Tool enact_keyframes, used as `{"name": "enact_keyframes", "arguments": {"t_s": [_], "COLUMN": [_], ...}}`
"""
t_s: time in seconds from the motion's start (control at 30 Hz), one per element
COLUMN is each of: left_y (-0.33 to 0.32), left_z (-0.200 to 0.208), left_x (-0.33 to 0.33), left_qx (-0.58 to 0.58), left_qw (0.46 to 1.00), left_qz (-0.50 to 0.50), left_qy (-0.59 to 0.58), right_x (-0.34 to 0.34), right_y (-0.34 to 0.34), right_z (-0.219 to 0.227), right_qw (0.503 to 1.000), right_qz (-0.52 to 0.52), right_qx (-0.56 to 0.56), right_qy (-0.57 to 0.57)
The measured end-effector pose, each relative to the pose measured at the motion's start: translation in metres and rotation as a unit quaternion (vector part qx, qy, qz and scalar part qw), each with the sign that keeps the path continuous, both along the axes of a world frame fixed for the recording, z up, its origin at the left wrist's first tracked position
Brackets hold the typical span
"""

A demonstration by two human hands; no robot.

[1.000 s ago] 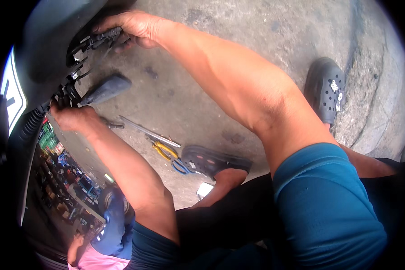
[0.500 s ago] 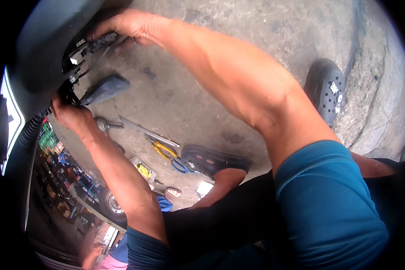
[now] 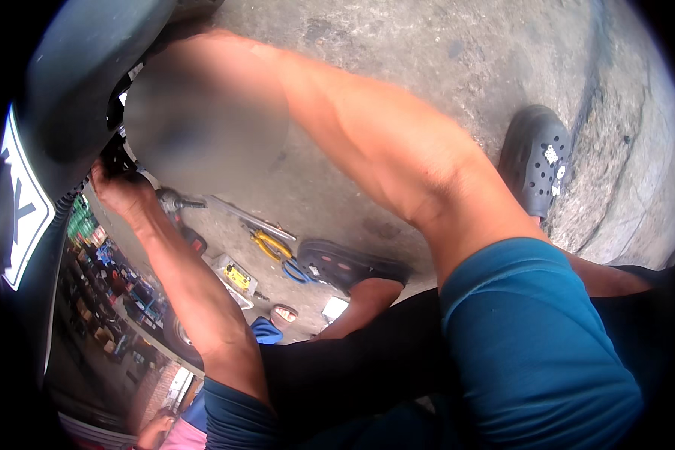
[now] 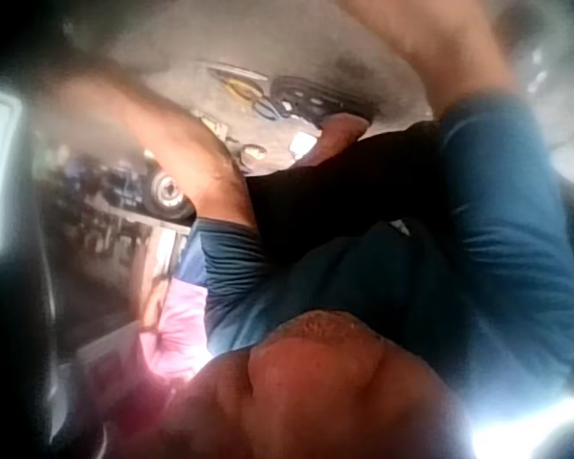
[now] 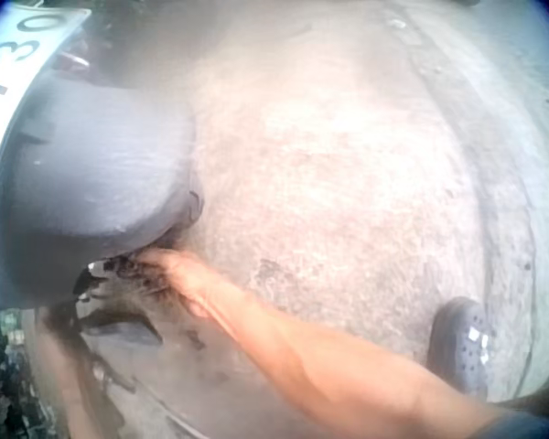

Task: The person cleans and maintains a motorcycle brake caliper by using pliers to move internal components and prying with a metal bar and shears.

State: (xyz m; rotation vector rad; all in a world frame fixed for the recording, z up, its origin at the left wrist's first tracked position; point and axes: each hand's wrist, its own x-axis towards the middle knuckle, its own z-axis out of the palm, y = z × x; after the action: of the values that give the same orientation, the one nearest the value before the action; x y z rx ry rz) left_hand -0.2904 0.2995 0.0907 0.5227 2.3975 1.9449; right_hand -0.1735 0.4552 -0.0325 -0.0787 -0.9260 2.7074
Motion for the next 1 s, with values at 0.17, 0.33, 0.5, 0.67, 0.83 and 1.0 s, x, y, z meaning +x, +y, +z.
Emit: {"name": "enact_keyframes", "arguments": {"t_s": [0.17,0.33,0.5,0.67,0.83,1.0], "left_y": [-0.008,0.018,0.042,0.063,0.058,0.063], "left_z": [0.002,-0.023,-0.057,-0.061,-0.074,-0.069], "left_x": [-0.004,0.056,0.097,0.096,0.086,0.083], "left_qx": [0.005,-0.06,-0.082,-0.103,-0.076,-0.093], "left_qw": [1.0,0.976,0.99,0.992,0.994,0.993], "left_qz": [-0.025,0.103,0.053,-0.053,-0.081,-0.056], "left_qy": [0.004,0.183,0.098,-0.055,-0.018,-0.036], "right_x": [-0.002,-0.005,0.0,-0.002,-0.001,0.006], "right_y": [-0.005,0.002,-0.001,-0.001,0.004,0.012], "right_z": [0.012,0.01,0.012,-0.001,0.005,0.014], "right_qw": [0.996,0.982,0.982,0.983,0.987,0.984], "right_qz": [0.001,-0.006,-0.002,-0.002,0.022,0.032], "right_qx": [-0.089,-0.168,-0.139,-0.161,-0.132,-0.027], "right_qy": [-0.006,-0.089,-0.126,-0.093,-0.089,-0.175]}}
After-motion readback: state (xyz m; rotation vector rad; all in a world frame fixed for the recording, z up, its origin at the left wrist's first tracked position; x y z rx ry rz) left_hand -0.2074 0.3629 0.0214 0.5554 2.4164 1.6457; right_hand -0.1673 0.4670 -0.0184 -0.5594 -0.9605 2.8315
